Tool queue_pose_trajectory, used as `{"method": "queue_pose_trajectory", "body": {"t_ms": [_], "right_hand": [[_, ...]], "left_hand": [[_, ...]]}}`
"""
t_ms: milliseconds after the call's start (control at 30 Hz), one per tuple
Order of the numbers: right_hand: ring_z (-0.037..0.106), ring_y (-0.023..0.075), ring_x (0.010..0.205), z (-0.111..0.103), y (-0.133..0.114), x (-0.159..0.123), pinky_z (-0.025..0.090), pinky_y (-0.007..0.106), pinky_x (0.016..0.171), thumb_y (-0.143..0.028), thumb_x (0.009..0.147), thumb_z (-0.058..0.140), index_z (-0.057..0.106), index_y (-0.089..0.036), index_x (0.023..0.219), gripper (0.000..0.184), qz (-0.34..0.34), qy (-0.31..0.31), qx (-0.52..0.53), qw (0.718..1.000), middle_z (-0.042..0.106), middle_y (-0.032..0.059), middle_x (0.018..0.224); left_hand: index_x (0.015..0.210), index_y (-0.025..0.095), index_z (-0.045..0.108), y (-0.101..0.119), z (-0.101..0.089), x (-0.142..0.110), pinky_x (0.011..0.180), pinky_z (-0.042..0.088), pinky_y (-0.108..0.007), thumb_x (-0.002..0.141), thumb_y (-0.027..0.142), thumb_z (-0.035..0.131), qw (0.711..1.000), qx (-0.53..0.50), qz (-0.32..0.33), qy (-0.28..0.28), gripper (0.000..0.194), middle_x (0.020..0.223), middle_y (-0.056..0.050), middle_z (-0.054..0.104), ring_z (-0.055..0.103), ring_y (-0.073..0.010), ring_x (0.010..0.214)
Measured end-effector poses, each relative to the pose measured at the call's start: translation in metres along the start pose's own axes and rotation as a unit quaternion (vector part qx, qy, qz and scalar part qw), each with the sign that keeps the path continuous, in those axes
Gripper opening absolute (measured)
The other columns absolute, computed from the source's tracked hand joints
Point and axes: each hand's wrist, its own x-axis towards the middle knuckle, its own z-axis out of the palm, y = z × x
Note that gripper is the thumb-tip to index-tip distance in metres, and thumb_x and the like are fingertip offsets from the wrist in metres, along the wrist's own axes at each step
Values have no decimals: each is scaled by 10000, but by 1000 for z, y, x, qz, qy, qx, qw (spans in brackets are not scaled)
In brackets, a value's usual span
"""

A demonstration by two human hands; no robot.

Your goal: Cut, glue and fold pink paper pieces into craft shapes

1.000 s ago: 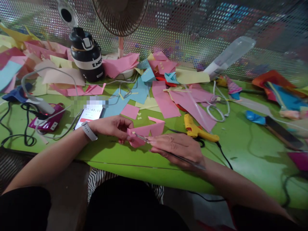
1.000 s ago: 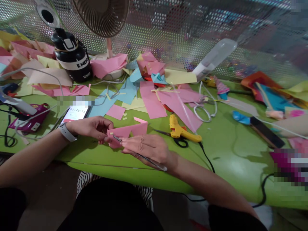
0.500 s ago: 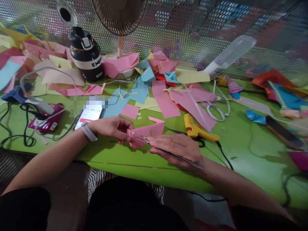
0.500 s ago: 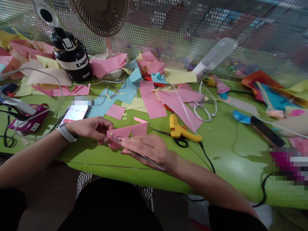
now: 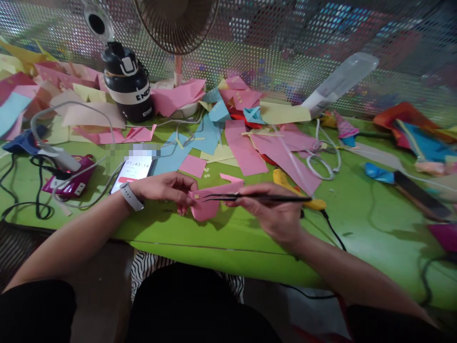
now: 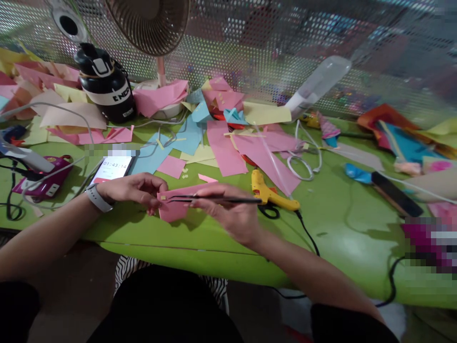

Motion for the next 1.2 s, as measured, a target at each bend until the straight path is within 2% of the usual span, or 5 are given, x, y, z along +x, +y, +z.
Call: {"method": "queue_pose_trajectory", "body": {"t_ms": [100, 200, 467, 933, 1200], "right_hand": [[755, 186, 609, 5, 8, 6, 647, 277, 545, -400, 783, 812, 691, -215, 853, 231, 144, 65, 137, 978, 774, 0, 732], [740, 164, 569, 9, 11, 13, 630, 236, 513, -418, 707, 862, 675, -210, 822, 302, 198, 93, 173, 960, 769, -8, 728], [743, 143, 592, 11, 13, 15, 651, 237, 595, -404, 714, 860, 704, -210, 813, 268, 186, 86, 208, 956, 757, -25, 735], [754, 163, 635, 12, 13, 16, 670, 291, 659, -434, 694, 867, 707, -207, 811, 301, 207, 78, 236, 946, 779, -3, 774], [747, 147, 626, 14, 10, 18, 665, 263, 639, -401, 685, 876, 708, -211, 778, 269, 205, 80, 254, 942, 765, -26, 743]], "left_hand": [[827, 127, 673, 1, 1, 0, 634, 542, -222, 807, 260, 767, 1000, -21, 13, 20, 163, 743, -54, 736, 685, -125, 625], [827, 127, 674, 1, 2, 0, 661, 545, -238, 808, 262, 748, 998, -42, 31, 34, 155, 738, -55, 740, 684, -132, 628], [840, 118, 696, -3, 6, 3, 709, 558, -267, 831, 284, 721, 990, -89, 84, 70, 169, 753, -55, 727, 697, -145, 686], [846, 110, 679, -2, 10, 4, 725, 565, -281, 844, 306, 728, 991, -80, 74, 77, 202, 785, -64, 714, 699, -150, 710], [869, 115, 689, -3, 8, 4, 734, 569, -276, 869, 286, 717, 991, -86, 78, 68, 174, 797, -71, 726, 711, -152, 731]]}}
